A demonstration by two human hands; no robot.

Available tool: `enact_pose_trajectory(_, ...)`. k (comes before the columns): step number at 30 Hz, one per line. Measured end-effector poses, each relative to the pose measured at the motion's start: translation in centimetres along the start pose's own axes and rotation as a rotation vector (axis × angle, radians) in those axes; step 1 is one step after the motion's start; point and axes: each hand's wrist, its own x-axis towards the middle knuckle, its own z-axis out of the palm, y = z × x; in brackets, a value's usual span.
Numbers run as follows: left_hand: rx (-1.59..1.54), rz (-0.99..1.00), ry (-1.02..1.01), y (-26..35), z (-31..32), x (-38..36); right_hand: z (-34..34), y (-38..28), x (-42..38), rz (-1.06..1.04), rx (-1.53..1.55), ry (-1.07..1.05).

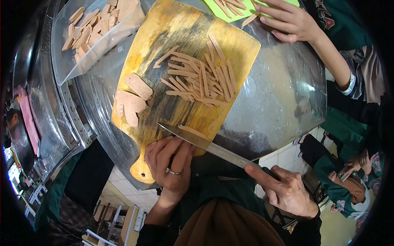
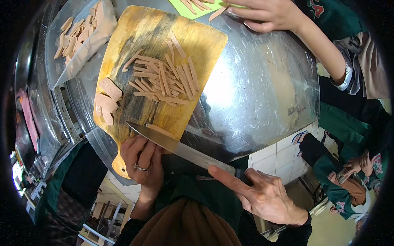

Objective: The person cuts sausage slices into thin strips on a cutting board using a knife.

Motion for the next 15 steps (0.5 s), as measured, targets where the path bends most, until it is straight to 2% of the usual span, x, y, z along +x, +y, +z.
enact_pose_trajectory(15, -0.003, -0.010, -0.020, 0.0, -0.2, -0.3, -1.2, 0.1, -0.2, 0.009, 0.040, -0.100)
